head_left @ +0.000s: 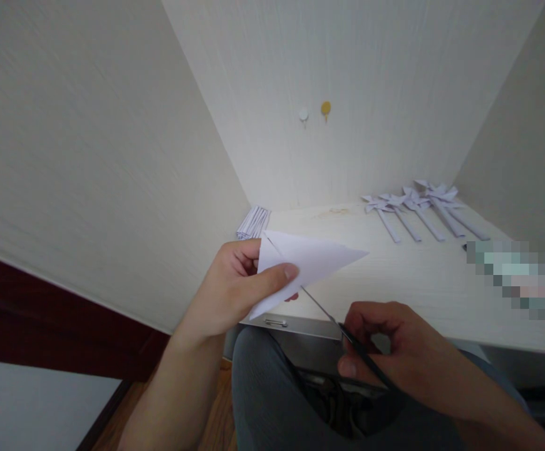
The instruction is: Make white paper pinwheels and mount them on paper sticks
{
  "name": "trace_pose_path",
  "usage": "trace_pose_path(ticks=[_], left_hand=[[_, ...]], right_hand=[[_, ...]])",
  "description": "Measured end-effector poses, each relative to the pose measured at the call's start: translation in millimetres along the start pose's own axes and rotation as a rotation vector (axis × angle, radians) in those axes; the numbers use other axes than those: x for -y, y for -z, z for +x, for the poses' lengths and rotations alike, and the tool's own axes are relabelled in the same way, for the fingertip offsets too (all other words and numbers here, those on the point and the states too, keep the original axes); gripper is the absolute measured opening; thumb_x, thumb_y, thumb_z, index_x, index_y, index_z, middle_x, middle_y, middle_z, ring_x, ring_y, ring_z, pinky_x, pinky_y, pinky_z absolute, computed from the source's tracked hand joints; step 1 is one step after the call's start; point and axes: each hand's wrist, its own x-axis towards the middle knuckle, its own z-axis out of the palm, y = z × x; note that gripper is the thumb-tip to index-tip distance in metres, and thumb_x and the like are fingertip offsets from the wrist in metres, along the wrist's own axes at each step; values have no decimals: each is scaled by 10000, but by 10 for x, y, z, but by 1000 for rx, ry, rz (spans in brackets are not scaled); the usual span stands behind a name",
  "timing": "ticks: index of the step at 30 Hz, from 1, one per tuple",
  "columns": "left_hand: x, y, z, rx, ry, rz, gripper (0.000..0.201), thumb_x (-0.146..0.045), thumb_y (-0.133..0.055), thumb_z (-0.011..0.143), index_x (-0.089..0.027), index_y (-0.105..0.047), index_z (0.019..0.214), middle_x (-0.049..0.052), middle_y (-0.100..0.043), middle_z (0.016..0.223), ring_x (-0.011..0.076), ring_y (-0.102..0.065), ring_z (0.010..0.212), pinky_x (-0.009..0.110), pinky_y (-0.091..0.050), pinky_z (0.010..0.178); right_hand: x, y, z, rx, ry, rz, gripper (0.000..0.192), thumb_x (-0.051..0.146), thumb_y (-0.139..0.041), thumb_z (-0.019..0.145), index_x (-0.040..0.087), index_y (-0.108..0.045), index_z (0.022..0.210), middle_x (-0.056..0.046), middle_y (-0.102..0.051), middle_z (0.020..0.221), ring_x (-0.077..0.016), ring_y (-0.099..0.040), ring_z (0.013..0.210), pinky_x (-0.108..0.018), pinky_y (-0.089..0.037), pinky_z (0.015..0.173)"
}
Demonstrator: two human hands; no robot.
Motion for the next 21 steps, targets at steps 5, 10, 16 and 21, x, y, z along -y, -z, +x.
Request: trace_pose_path(ticks=[5,10,16,21], left_hand=[[-34,18,8,38,13,9,157,-266,-898,757,-159,-837,855,42,-801,726,117,-705,550,150,-562,505],[-41,19,3,47,1,28,157,-270,-896,754,-159,-838,848,56,-803,732,132,-706,549,173,-566,504],[-46,22,5,48,-30,74,161,-292,-886,760,-167,-842,851,77,-801,732,165,-705,551,218,-557,497],[-50,21,2,61,-20,68,143,-288,-882,765,-177,-842,845,72,-802,736,164,-701,553,219,-549,500]], right_hand=[[0,-1,-1,-2,3,-4,386,444,-824,733,209,-533,636,51,-485,610,-120,-399,600,-247,-325,535],[6,17,-32,11,-1,-12,366,448,-836,735,206,-574,650,37,-530,619,-129,-444,604,-246,-345,528],[10,31,-37,10,9,-37,371,437,-845,737,205,-569,649,34,-545,625,-130,-456,611,-243,-365,532],[24,33,-27,21,0,-27,369,429,-842,728,205,-561,645,34,-530,631,-130,-440,620,-245,-359,539]])
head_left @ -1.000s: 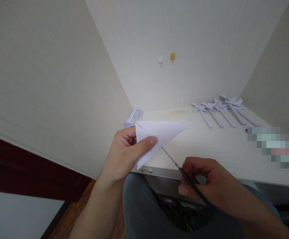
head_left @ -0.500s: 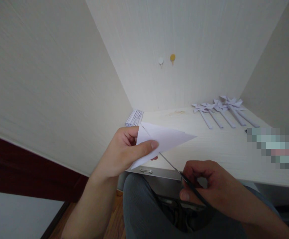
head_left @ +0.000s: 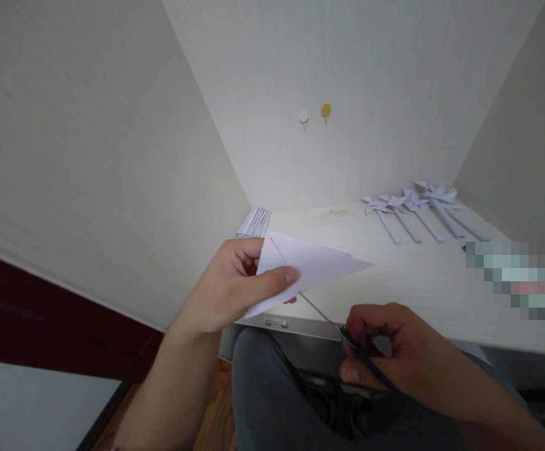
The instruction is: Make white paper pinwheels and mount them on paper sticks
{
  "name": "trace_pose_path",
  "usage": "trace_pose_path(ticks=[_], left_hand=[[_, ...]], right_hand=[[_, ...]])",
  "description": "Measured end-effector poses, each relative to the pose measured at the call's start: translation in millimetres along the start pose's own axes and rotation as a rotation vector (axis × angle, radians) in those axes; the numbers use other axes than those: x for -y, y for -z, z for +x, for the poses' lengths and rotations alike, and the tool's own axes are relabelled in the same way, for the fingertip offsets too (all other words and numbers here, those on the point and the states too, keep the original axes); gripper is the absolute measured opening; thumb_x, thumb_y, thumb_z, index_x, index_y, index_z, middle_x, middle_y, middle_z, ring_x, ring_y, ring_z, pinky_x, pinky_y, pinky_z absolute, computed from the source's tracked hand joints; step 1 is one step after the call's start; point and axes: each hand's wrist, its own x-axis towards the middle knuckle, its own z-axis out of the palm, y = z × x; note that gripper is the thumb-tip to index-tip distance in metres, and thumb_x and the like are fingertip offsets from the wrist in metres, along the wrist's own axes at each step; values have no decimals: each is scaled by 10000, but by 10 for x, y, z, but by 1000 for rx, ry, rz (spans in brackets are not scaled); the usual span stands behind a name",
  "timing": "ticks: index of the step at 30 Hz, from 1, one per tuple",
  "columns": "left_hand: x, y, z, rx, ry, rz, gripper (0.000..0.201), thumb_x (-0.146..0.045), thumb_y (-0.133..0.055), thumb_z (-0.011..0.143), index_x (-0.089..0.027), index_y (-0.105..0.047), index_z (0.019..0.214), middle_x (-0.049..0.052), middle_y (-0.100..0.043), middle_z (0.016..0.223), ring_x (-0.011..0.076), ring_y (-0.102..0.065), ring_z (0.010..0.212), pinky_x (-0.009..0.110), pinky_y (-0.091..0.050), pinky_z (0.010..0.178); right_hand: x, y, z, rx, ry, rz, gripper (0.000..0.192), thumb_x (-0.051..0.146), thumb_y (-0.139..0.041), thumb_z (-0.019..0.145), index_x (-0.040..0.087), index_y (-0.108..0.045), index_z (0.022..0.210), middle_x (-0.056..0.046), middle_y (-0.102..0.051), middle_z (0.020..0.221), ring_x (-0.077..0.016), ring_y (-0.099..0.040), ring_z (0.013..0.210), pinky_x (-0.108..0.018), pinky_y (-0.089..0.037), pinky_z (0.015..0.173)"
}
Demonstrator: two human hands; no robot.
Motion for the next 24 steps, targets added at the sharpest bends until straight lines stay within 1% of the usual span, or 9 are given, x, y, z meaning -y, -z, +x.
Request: trace_pose_path(ticks=[4,8,14,18,24], left_hand=[[-3,8,-6,12,-4,1,130,-283,-880,772,-181,-843,843,67,-805,742,157,-699,559,211,-542,505],[-8,13,-6,14,-13,-3,116,-267,-877,777,-188,-846,856,63,-808,755,149,-702,570,205,-548,518],[-20,5,-1,-4,-19,29,146,-290,-886,763,-172,-845,836,81,-800,733,167,-703,557,220,-545,491],[-24,5,-1,-4,-22,26,137,-282,-887,761,-178,-845,840,80,-801,733,166,-706,558,218,-549,499],[-34,9,4,-8,-30,42,147,-295,-883,758,-172,-838,825,81,-796,721,175,-701,553,233,-553,493]], right_hand=[[-1,4,-9,7,0,24,393,437,-848,719,206,-542,636,43,-503,623,-125,-421,615,-245,-348,539],[-12,6,-8,-1,5,17,382,443,-849,721,201,-563,648,40,-522,630,-123,-431,616,-243,-355,542],[-6,3,-8,-7,-8,12,384,438,-852,716,206,-557,636,38,-532,624,-125,-445,610,-237,-365,530],[1,9,-17,-6,-8,18,388,446,-858,707,206,-562,634,38,-521,619,-126,-429,607,-241,-352,528],[-30,13,-15,5,-14,21,377,435,-856,717,206,-564,649,38,-537,634,-129,-444,619,-244,-362,542]])
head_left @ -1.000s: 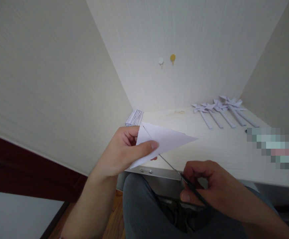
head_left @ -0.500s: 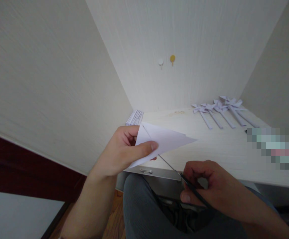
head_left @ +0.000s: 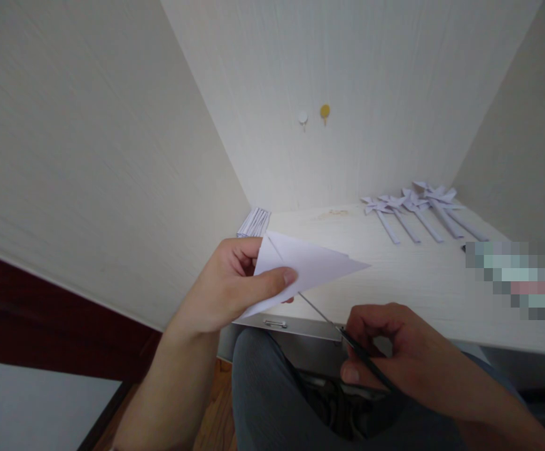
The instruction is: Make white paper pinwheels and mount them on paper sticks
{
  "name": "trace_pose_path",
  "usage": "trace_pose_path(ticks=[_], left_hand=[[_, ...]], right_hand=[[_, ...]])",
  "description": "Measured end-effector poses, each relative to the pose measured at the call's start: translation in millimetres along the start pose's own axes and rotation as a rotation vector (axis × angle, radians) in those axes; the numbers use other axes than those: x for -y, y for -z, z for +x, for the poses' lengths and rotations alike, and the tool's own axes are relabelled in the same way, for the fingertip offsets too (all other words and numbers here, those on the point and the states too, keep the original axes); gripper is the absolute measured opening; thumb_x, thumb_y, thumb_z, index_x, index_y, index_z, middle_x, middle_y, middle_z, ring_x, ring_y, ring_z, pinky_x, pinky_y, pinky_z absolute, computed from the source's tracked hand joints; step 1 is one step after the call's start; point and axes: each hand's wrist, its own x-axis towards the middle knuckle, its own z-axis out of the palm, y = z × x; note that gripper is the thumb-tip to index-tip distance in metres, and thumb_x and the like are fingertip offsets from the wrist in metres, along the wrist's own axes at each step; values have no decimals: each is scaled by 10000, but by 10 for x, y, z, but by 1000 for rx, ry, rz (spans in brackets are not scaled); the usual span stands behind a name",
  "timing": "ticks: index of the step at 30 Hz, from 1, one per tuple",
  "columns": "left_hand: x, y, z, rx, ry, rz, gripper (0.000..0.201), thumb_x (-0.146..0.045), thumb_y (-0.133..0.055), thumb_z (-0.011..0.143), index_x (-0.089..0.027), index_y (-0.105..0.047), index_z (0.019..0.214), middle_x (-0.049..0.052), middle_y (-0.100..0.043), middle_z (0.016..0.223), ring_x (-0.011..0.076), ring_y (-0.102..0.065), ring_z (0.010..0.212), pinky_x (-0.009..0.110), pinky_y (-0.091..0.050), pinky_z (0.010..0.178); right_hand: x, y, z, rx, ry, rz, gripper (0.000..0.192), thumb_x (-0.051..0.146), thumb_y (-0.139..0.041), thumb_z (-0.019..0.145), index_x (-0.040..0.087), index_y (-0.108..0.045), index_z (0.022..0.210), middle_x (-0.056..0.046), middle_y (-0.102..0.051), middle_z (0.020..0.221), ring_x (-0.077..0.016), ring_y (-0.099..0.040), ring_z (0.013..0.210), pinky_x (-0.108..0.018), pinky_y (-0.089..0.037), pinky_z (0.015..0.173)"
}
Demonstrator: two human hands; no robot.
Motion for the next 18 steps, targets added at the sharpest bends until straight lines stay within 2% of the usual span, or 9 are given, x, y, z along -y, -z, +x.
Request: trace_pose_path(ticks=[8,18], left_hand=[[-3,-8,10,25,28,3,132,-286,-880,756,-168,-836,797,80,-791,712,163,-686,545,231,-542,501],[-30,3,44,80,66,-5,89,-250,-868,746,-174,-841,783,63,-775,699,144,-651,545,215,-506,498]], right_hand=[[28,2,-4,13,-11,12,397,410,-836,716,208,-505,631,61,-466,614,-114,-396,603,-242,-327,533],[16,13,-4,10,-12,-2,387,395,-833,707,212,-503,618,67,-453,592,-112,-379,585,-244,-308,521]])
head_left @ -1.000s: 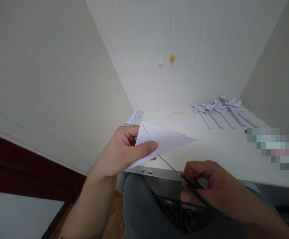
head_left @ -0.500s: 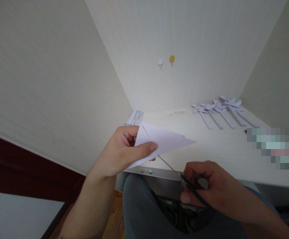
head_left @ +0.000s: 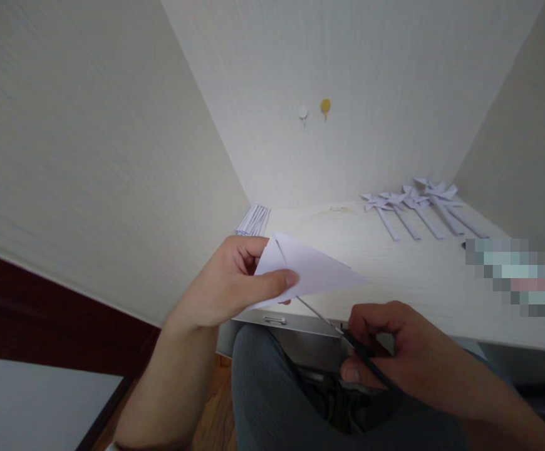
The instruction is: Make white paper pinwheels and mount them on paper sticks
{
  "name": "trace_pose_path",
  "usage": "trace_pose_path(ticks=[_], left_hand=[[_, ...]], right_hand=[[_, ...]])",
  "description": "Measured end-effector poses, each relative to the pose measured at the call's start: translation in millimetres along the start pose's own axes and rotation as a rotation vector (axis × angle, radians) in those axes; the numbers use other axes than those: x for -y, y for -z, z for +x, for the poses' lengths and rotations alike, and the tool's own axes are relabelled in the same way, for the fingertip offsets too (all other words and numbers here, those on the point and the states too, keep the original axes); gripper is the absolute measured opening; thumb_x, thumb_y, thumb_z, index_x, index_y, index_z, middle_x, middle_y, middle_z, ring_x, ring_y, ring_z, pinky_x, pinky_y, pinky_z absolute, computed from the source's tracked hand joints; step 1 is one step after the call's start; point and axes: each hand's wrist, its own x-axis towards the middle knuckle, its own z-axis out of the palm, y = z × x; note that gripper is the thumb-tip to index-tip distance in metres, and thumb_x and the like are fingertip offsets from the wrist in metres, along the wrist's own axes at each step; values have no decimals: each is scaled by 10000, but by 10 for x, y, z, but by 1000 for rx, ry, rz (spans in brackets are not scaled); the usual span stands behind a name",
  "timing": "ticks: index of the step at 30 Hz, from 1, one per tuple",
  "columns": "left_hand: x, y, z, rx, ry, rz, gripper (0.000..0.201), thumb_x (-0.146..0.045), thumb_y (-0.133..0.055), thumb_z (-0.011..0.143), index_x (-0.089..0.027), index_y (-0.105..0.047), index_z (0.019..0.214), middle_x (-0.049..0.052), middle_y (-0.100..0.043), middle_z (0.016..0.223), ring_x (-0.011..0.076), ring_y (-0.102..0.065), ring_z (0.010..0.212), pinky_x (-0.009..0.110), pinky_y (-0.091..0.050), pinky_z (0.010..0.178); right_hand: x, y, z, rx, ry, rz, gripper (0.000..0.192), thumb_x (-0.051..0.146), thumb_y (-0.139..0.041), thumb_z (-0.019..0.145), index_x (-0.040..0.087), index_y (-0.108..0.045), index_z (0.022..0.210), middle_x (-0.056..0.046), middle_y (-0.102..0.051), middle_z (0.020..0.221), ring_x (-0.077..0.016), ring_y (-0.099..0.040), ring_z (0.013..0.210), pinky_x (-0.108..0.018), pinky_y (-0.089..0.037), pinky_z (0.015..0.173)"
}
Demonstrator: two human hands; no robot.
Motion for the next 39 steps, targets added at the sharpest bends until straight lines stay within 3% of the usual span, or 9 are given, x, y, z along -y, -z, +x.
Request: trace_pose_path(ticks=[39], left_hand=[[-16,-3,-9,23,12,-43,54,-136,-831,749,-145,-830,802,20,-767,690,90,-633,563,146,-492,516]], right_hand=[[-2,-2,-21,-15,-2,-17,377,393,-821,693,216,-498,613,69,-437,589,-115,-364,585,-253,-292,522]])
